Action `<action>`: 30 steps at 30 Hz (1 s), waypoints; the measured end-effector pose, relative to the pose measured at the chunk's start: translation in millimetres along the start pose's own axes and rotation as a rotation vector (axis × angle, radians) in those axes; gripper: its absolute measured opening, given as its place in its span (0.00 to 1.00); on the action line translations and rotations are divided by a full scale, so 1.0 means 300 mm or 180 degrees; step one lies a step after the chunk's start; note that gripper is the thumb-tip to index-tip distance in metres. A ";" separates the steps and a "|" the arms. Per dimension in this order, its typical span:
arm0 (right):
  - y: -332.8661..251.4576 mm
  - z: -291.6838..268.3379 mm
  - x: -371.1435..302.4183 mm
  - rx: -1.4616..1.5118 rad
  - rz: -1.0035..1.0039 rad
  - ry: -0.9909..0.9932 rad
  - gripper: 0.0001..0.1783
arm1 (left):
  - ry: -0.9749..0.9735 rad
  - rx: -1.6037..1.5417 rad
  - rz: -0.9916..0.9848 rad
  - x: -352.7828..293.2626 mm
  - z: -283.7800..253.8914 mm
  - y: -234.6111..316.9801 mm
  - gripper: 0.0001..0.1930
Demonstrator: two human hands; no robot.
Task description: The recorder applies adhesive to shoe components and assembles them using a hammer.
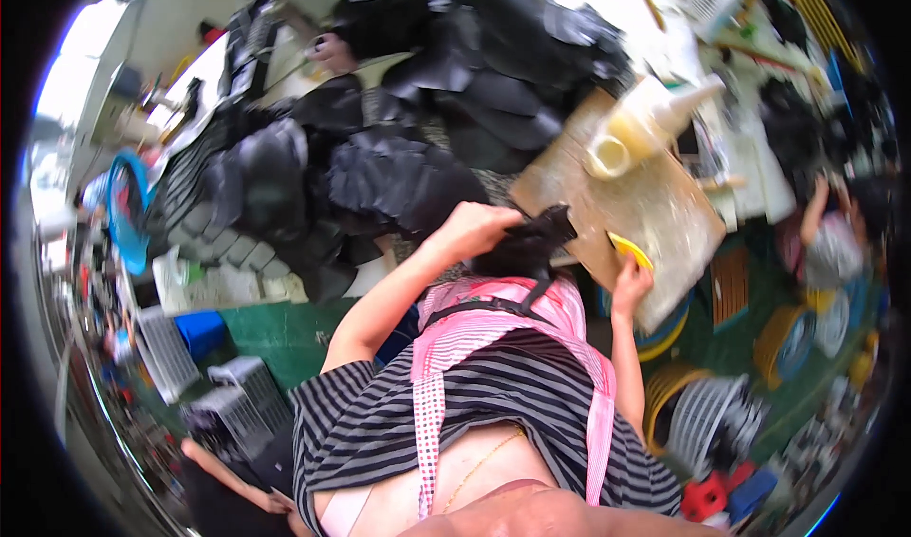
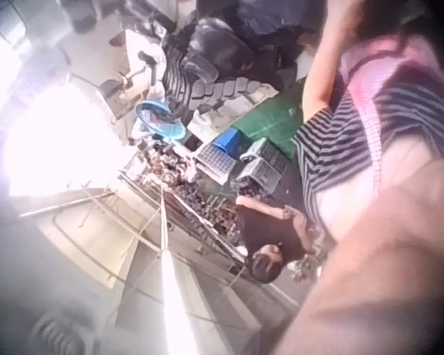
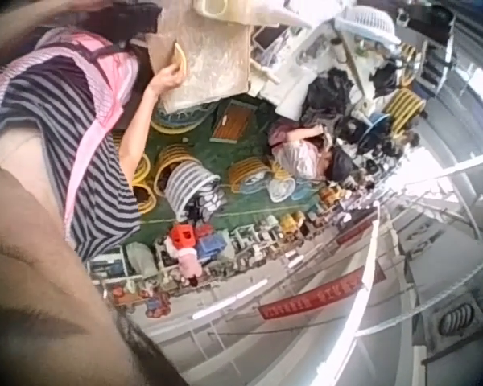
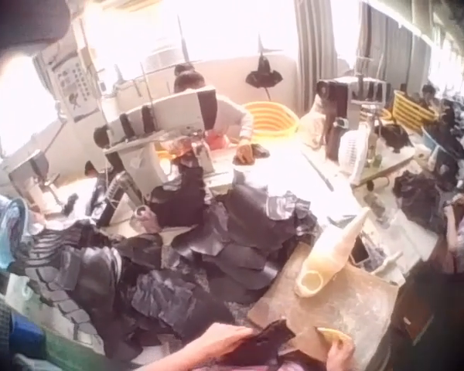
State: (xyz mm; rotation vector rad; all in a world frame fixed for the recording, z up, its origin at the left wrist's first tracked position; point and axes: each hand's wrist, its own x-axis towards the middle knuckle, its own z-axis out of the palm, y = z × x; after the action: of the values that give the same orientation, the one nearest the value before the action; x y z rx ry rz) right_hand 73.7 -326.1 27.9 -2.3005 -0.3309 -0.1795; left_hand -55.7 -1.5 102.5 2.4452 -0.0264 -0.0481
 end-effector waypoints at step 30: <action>-0.263 0.089 0.389 0.0698 -0.0757 -0.0056 0.05 | 0.5927 0.1662 -0.3037 -0.626 -0.457 -0.391 0.39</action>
State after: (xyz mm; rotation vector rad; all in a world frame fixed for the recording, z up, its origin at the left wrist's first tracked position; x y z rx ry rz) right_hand 162.9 -233.6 91.7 -2.0438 -0.6035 -0.2302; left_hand -236.9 182.1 137.6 1.7241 1.9881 1.8544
